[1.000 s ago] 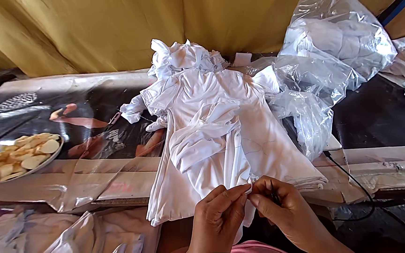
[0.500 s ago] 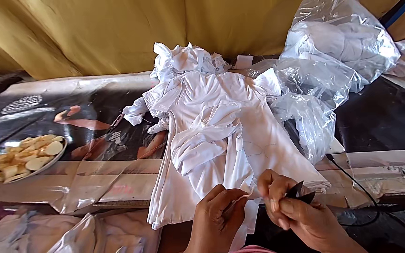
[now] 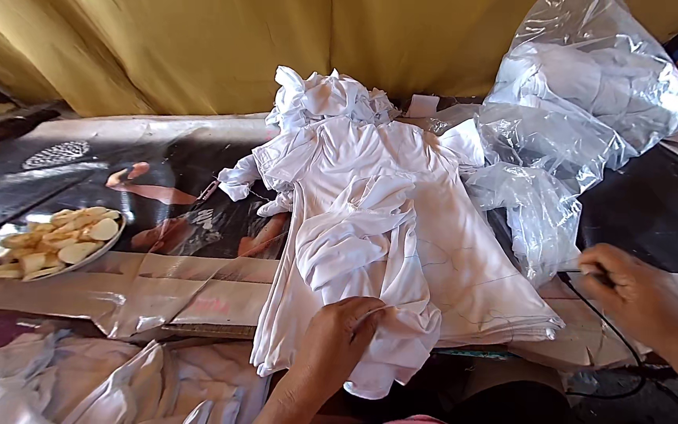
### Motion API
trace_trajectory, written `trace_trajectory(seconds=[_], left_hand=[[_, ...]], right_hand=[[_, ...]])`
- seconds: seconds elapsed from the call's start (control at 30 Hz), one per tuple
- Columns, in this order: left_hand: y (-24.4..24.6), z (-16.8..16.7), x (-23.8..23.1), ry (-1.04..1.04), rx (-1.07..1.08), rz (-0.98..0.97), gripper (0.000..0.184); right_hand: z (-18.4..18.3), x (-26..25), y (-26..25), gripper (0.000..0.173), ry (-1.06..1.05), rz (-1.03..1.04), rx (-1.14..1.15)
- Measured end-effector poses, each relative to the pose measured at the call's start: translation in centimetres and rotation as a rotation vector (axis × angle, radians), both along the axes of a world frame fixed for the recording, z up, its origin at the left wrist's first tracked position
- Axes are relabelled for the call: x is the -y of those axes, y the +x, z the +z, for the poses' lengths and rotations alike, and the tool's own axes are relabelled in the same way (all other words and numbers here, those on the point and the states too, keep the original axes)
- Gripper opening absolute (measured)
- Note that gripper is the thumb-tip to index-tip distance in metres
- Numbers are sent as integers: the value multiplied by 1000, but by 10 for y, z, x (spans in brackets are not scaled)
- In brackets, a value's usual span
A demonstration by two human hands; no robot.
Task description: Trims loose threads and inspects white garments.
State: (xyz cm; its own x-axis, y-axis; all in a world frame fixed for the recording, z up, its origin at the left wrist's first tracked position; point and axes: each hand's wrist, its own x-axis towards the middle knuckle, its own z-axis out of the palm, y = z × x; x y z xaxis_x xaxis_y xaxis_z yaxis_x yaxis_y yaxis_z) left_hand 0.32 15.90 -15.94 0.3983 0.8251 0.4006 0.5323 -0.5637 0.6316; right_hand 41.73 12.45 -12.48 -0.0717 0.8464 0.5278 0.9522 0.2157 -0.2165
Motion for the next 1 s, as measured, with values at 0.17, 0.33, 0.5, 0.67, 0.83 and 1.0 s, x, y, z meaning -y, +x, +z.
trace_trajectory(seconds=[0.17,0.33,0.5,0.67,0.83,1.0], left_hand=[[-20,10,-10,-100,114,26,23],[24,25,-1,-88,228,-244,20],[34,32,7,-80,387,-255,37],[-11,9,25,-48,344,130,20],[14,-18,58,-159,233,137,29],[43,-30,49,-7,168,172,41]], right_hand=[[-4,28,52,21,-223,-417,-399],[-20,22,-78,32,-270,380,-807],[-5,-8,-173,17,-377,625,-898],[-3,-20,-160,10,-404,442,-1227],[-7,-18,-149,11,-399,245,-1329],[-16,-21,-129,7,-435,62,-1138]])
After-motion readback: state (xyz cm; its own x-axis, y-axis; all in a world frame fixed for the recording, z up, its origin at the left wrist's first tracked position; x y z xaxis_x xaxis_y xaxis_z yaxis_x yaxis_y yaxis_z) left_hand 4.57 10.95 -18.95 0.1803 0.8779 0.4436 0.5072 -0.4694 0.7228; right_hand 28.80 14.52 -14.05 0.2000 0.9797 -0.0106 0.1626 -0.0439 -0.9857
